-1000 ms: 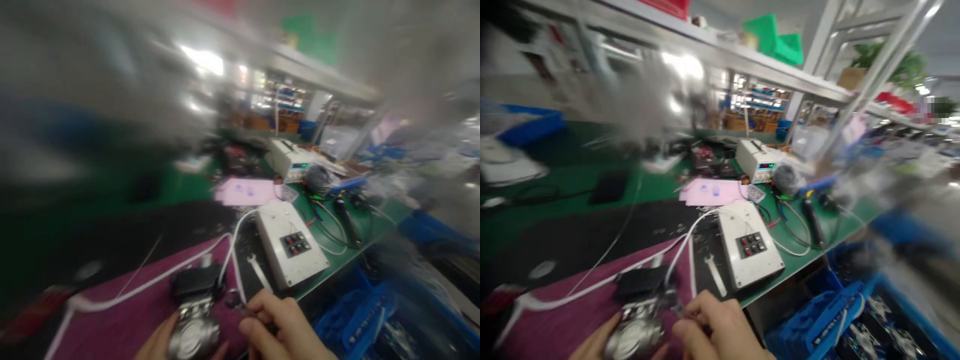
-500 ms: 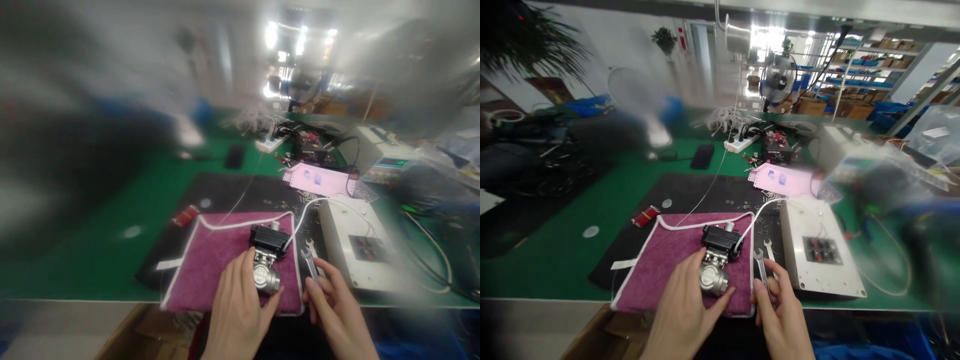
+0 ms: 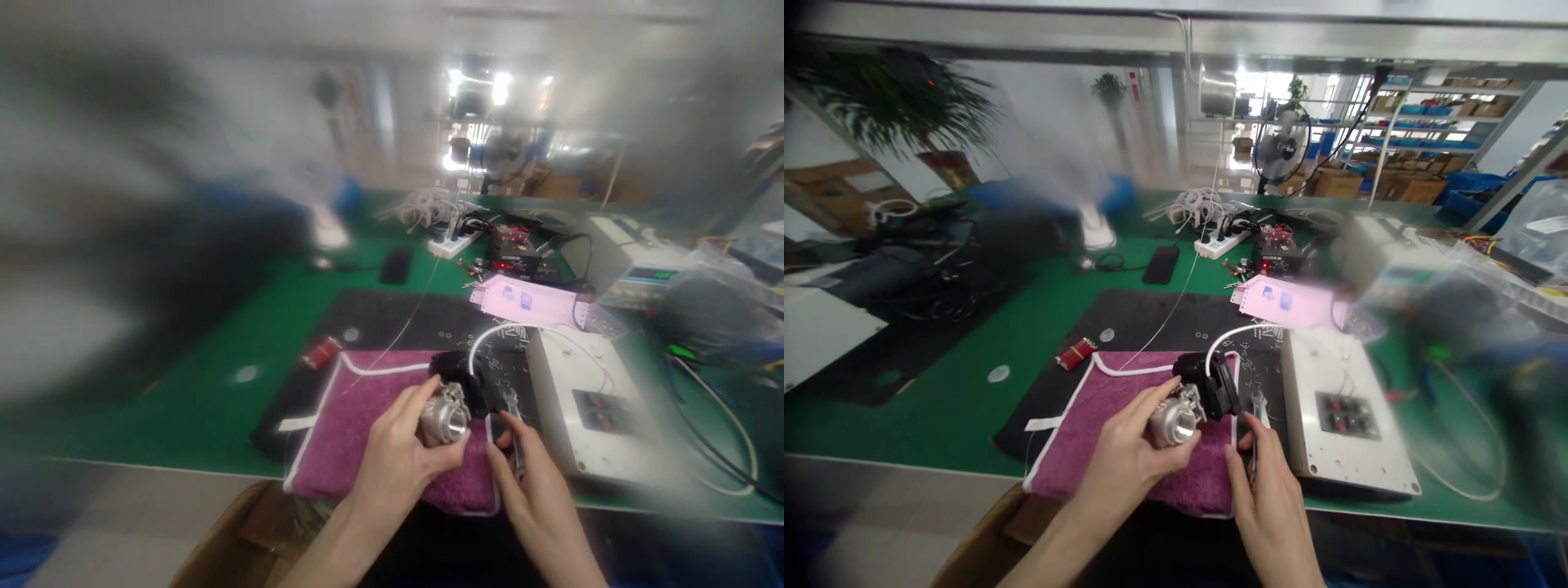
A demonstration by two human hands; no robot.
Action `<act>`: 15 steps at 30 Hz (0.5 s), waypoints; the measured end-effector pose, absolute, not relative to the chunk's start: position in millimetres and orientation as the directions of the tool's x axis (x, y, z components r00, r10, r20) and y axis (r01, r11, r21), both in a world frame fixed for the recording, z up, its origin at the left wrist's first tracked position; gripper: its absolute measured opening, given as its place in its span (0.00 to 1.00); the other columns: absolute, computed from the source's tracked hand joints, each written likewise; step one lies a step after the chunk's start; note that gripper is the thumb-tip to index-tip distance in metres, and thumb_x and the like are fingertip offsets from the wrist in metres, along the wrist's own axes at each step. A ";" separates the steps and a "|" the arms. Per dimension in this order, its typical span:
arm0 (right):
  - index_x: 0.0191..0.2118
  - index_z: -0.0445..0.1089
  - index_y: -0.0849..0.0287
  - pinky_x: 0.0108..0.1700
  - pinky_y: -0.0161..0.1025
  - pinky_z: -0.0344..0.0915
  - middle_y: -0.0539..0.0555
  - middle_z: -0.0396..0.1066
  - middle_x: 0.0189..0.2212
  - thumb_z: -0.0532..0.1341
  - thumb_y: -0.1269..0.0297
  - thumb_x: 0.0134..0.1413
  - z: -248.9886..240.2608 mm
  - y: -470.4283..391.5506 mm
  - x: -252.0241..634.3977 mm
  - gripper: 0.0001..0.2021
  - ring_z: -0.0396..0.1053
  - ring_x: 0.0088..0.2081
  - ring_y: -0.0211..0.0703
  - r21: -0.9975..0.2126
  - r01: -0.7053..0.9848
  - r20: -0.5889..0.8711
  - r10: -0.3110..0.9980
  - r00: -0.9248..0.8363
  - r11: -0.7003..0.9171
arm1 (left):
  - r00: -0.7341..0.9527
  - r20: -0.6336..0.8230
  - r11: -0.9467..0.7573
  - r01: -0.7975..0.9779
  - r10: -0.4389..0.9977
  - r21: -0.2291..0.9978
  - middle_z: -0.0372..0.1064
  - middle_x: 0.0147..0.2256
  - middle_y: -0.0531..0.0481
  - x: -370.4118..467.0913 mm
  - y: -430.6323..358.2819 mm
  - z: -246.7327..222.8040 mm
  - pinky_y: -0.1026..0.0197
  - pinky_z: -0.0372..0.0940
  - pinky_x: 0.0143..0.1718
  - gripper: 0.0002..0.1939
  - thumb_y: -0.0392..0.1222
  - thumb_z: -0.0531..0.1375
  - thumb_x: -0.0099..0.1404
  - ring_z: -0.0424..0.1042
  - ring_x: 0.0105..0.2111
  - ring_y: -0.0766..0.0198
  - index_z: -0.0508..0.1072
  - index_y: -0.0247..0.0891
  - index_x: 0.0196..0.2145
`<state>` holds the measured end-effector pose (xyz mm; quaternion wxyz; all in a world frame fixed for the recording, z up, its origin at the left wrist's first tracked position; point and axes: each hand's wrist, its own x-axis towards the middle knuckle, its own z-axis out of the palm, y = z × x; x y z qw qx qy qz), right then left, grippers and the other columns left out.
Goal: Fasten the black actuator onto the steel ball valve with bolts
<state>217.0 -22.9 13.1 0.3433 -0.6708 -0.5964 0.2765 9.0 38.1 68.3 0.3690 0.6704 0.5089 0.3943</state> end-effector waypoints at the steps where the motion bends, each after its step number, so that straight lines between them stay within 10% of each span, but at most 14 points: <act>1: 0.66 0.59 0.53 0.45 0.40 0.73 0.56 0.70 0.48 0.53 0.50 0.73 12.4 -21.8 216.9 0.22 0.75 0.43 0.45 -0.751 0.659 0.071 0.989 0.128 -0.031 | 0.115 0.041 -0.070 0.255 0.992 0.964 0.77 0.47 0.44 14.5 37.7 73.6 0.56 0.73 0.49 0.26 0.46 0.70 0.64 0.78 0.45 0.54 0.75 0.39 0.58; 3: 0.65 0.59 0.53 0.47 0.42 0.74 0.58 0.70 0.50 0.51 0.52 0.74 10.7 -19.5 216.3 0.21 0.75 0.47 0.48 -0.661 0.750 0.124 0.986 0.108 0.001 | 0.088 -0.178 0.188 -0.124 0.980 0.974 0.79 0.40 0.44 26.7 35.0 81.2 0.61 0.73 0.40 0.19 0.53 0.65 0.69 0.77 0.37 0.59 0.79 0.35 0.48; 6: 0.64 0.59 0.55 0.43 0.48 0.75 0.61 0.69 0.51 0.50 0.51 0.74 8.0 -17.1 214.2 0.21 0.75 0.48 0.55 -0.560 0.828 0.161 0.981 0.107 0.002 | 0.242 -0.418 0.472 -0.608 0.876 0.638 0.78 0.35 0.40 41.4 30.7 81.6 0.65 0.70 0.30 0.25 0.59 0.58 0.73 0.74 0.29 0.63 0.78 0.30 0.41; 10: 0.65 0.58 0.57 0.43 0.52 0.76 0.65 0.66 0.55 0.52 0.48 0.73 8.5 -17.9 211.3 0.24 0.75 0.48 0.60 -0.507 0.862 0.188 0.976 0.114 -0.003 | 0.397 -0.531 0.594 -0.757 0.749 0.271 0.76 0.34 0.38 49.1 28.9 68.3 0.67 0.70 0.29 0.26 0.58 0.60 0.72 0.75 0.30 0.63 0.77 0.28 0.44; 15: 0.66 0.57 0.56 0.49 0.51 0.76 0.64 0.65 0.56 0.55 0.46 0.72 19.7 -23.3 210.1 0.26 0.73 0.51 0.56 -0.535 0.845 0.240 0.962 0.132 0.018 | 0.406 -0.569 0.580 -0.799 0.715 0.160 0.77 0.39 0.36 54.4 25.9 57.9 0.66 0.73 0.32 0.25 0.56 0.63 0.71 0.76 0.33 0.62 0.75 0.28 0.50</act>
